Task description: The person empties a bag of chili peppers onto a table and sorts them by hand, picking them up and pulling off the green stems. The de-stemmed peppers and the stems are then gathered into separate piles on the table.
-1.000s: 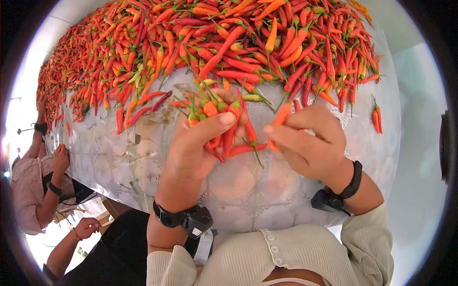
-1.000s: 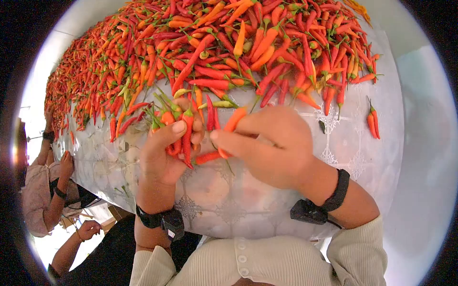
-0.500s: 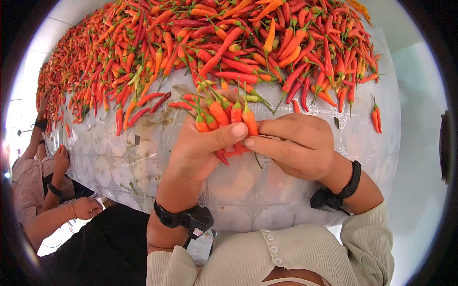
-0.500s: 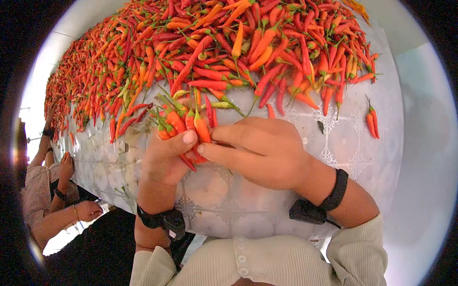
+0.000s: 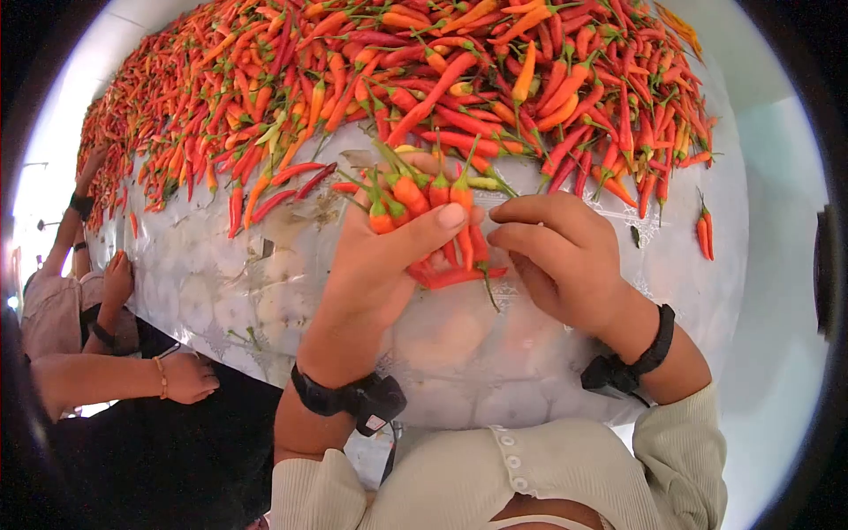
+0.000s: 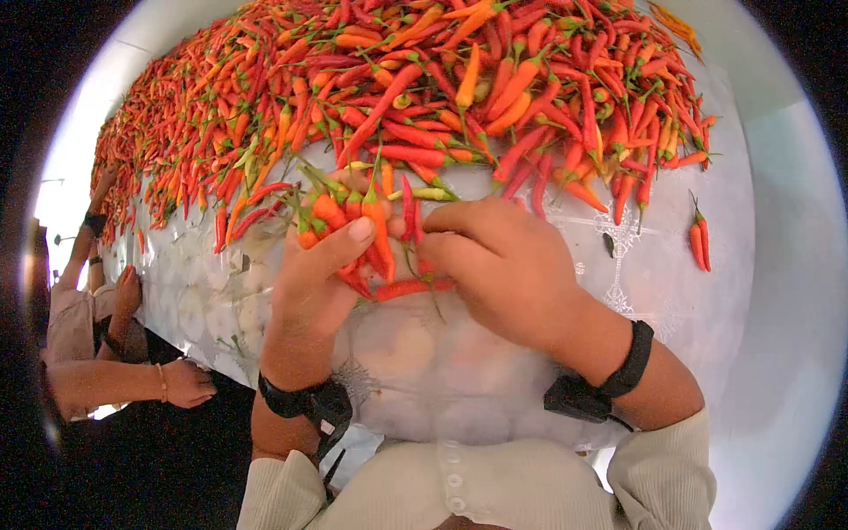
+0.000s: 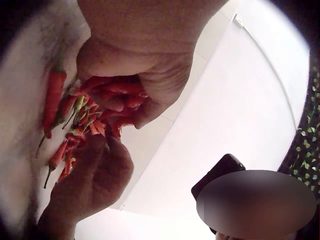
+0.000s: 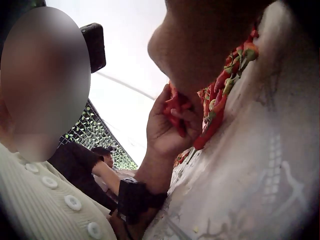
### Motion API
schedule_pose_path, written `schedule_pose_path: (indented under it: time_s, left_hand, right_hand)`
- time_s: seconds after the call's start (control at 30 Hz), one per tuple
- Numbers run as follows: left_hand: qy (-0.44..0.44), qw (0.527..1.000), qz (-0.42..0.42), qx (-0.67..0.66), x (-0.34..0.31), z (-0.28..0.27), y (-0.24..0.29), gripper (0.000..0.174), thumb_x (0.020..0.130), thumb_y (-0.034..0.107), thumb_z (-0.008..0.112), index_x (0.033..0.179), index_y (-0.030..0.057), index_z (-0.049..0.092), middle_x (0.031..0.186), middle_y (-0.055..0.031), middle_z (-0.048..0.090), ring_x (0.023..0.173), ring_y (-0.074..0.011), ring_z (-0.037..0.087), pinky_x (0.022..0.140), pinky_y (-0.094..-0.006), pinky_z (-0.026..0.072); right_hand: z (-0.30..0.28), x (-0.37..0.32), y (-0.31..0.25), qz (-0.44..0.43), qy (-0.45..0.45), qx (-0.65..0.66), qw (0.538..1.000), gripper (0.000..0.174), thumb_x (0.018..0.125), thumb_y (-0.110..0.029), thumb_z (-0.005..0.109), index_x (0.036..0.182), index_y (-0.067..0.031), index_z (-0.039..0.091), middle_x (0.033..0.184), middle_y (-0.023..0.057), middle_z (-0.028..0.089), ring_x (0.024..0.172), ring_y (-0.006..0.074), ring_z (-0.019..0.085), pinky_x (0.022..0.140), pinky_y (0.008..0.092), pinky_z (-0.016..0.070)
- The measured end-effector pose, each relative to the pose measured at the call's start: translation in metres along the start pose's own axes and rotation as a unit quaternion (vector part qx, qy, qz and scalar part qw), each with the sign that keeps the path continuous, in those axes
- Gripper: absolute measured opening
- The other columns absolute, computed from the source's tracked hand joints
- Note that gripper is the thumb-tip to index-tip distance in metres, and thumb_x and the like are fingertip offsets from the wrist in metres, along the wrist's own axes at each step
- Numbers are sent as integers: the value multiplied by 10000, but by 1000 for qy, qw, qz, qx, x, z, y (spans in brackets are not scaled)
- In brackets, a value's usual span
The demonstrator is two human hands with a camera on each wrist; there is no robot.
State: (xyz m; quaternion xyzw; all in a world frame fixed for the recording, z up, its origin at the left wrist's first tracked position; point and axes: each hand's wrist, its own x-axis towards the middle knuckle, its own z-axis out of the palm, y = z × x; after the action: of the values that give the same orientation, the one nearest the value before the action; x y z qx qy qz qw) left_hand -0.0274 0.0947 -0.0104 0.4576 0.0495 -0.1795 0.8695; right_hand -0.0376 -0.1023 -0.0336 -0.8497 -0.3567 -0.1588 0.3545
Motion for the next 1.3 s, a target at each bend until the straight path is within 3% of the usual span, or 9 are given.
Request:
schedule_pose_path:
  time_s: [0.17, 0.23, 0.37, 0.43, 0.83, 0.93, 1.17, 1.3]
  left_hand:
    - [27, 993, 110, 42, 3, -8, 2, 339, 798, 18, 698, 1074, 39, 502, 922, -78, 631, 724, -116, 617, 568, -214, 493]
    - [39, 992, 113, 30, 6, -13, 8, 345, 799, 20, 699, 1077, 44, 496, 908, -81, 637, 658, -101, 593, 520, -204, 471]
    - [49, 989, 136, 11, 9, -20, 11, 347, 802, 15, 696, 1077, 53, 489, 874, -79, 641, 562, -78, 543, 471, -196, 444]
    - [32, 990, 140, 16, 11, -23, 9, 347, 804, 14, 695, 1078, 53, 487, 870, -76, 640, 564, -77, 543, 469, -194, 441]
    - [16, 990, 139, -8, 10, -19, 8, 331, 809, -2, 683, 1072, 43, 486, 888, -75, 633, 615, -83, 560, 469, -199, 432]
    - [18, 992, 128, -3, 10, -17, 9, 330, 808, -6, 681, 1072, 42, 489, 889, -76, 632, 635, -87, 568, 471, -199, 433]
    - [-7, 994, 108, -28, 9, -18, 8, 340, 797, -18, 683, 1074, 48, 499, 894, -78, 633, 639, -97, 575, 465, -201, 427]
    - [35, 996, 73, -44, 7, -20, 9, 337, 787, 17, 678, 1075, 54, 509, 895, -100, 642, 624, -99, 576, 442, -192, 395]
  right_hand:
    - [3, 5, -9, 53, -95, -55, 993, 310, 691, -86, 649, 999, -125, 641, 959, 70, 595, 869, 262, 572, 745, 362, 473]
    - [1, 9, -13, 63, -120, -62, 989, 332, 681, -69, 641, 1007, -132, 645, 965, 69, 588, 884, 258, 561, 763, 356, 464]
    - [7, 4, -6, 41, -100, -63, 992, 353, 666, -23, 639, 1007, -114, 643, 980, 72, 589, 881, 262, 559, 752, 357, 464]
    - [4, 5, -6, 39, -100, -50, 993, 379, 658, 44, 646, 1009, -98, 643, 988, 80, 591, 854, 270, 562, 729, 362, 465]
    - [4, 4, -4, 34, -93, -53, 994, 382, 649, 51, 638, 1002, -92, 652, 981, 83, 598, 859, 271, 561, 721, 361, 465]
    - [4, 3, -5, 37, -107, -71, 991, 309, 707, -51, 604, 1007, -110, 648, 1002, 70, 588, 902, 255, 555, 770, 354, 460]
    - [2, 5, -8, 31, -99, -59, 993, 257, 722, -64, 597, 969, -107, 649, 973, 73, 576, 878, 254, 545, 746, 354, 454]
    - [6, 1, -5, 32, -92, -78, 992, 207, 729, -86, 596, 931, -99, 638, 957, 75, 568, 882, 261, 542, 741, 352, 452]
